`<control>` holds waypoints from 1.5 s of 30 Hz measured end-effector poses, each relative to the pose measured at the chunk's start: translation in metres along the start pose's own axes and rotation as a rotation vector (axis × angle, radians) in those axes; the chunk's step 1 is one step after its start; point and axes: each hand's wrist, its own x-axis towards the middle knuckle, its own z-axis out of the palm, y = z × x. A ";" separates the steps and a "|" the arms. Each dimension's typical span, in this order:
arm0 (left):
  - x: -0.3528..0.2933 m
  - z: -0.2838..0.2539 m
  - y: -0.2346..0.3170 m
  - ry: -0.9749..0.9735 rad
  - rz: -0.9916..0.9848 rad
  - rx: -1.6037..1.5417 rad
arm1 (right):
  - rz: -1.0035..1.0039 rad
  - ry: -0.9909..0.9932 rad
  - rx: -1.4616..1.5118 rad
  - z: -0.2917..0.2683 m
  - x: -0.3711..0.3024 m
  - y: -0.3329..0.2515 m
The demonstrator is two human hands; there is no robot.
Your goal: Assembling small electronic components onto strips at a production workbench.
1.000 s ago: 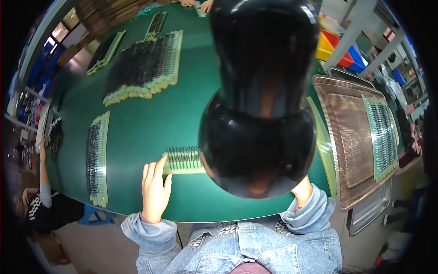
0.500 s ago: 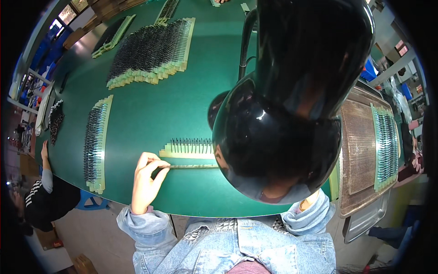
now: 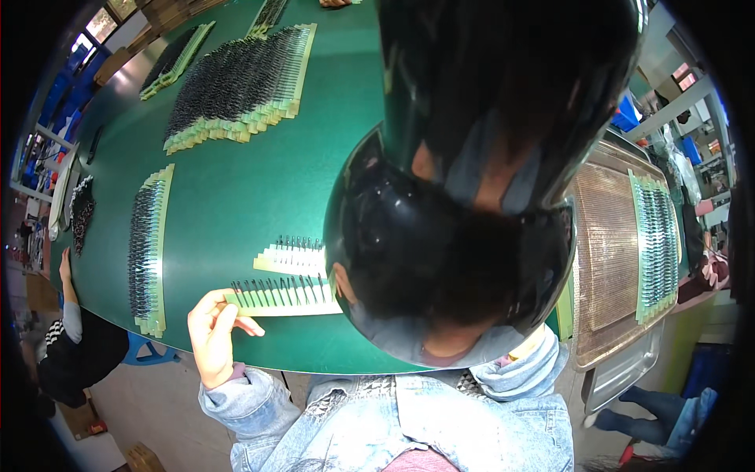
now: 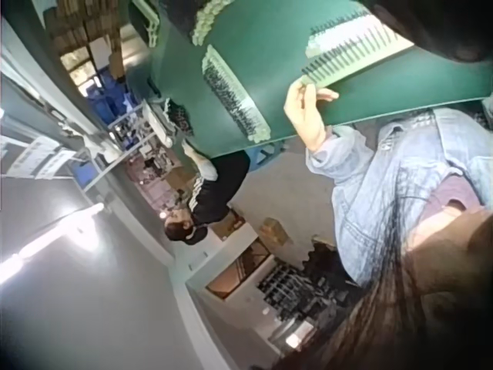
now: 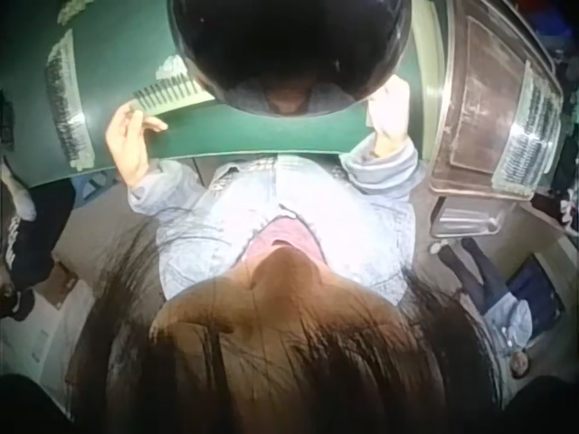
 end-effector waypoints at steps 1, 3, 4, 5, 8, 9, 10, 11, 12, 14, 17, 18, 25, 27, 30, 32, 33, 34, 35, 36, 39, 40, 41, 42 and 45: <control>-0.001 0.001 0.001 -0.001 -0.002 0.001 | 0.008 0.005 0.019 -0.001 -0.001 0.000; -0.003 0.001 0.004 0.021 0.002 0.011 | 0.022 0.011 0.045 -0.003 -0.001 0.000; -0.003 0.002 0.005 0.021 0.017 0.015 | 0.025 0.014 0.057 -0.004 -0.001 0.000; -0.004 0.003 0.007 0.023 0.016 0.018 | 0.028 0.016 0.065 -0.005 0.000 0.000; -0.008 0.005 0.013 0.030 0.028 0.019 | 0.031 0.029 0.080 -0.003 0.000 0.002; -0.009 0.007 0.014 0.025 0.036 0.002 | 0.022 0.038 0.080 -0.003 0.000 0.003; -0.011 0.008 0.016 0.023 0.045 -0.014 | 0.012 0.048 0.069 -0.004 0.001 0.004; -0.014 0.007 0.017 0.041 0.048 -0.003 | 0.003 0.057 0.060 -0.003 0.002 0.005; -0.016 0.006 0.017 0.018 0.065 0.006 | -0.011 0.068 0.041 -0.002 0.004 0.007; -0.017 0.011 0.022 -0.046 0.076 0.017 | -0.041 0.101 -0.011 -0.002 0.006 0.008; -0.013 0.029 0.034 -0.082 0.032 -0.046 | -0.100 0.142 -0.111 0.000 0.014 0.013; -0.012 0.034 0.035 -0.068 0.003 -0.071 | -0.122 0.150 -0.146 0.000 0.015 0.014; 0.008 0.052 0.019 -0.268 0.146 -0.314 | -0.228 0.154 -0.311 0.012 0.035 0.015; 0.011 0.058 0.028 -0.283 0.135 -0.284 | -0.243 0.162 -0.321 0.012 0.039 0.014; 0.008 0.063 0.037 -0.303 0.127 -0.259 | -0.246 0.171 -0.328 0.010 0.042 0.014; 0.006 0.064 0.036 -0.305 0.128 -0.264 | -0.244 0.173 -0.316 0.009 0.042 0.014; 0.004 0.063 0.035 -0.292 0.134 -0.291 | -0.243 0.173 -0.304 0.009 0.041 0.014; 0.003 0.062 0.033 -0.280 0.140 -0.317 | -0.240 0.175 -0.295 0.009 0.040 0.015; 0.004 0.062 0.032 -0.284 0.139 -0.320 | -0.237 0.177 -0.274 0.007 0.038 0.014; 0.004 0.061 0.031 -0.289 0.143 -0.320 | -0.228 0.178 -0.250 0.005 0.035 0.015; 0.003 0.062 0.032 -0.274 0.151 -0.320 | -0.175 0.203 -0.037 -0.002 0.024 0.015; 0.003 0.062 0.032 -0.247 0.156 -0.316 | -0.161 0.214 0.059 -0.003 0.020 0.017; 0.005 0.059 0.030 -0.271 0.162 -0.329 | -0.146 0.228 0.177 -0.006 0.016 0.020; 0.005 0.060 0.030 -0.246 0.178 -0.311 | -0.134 0.242 0.291 -0.008 0.012 0.023; 0.005 0.061 0.030 -0.141 0.175 -0.240 | -0.118 0.261 0.567 -0.014 0.004 0.031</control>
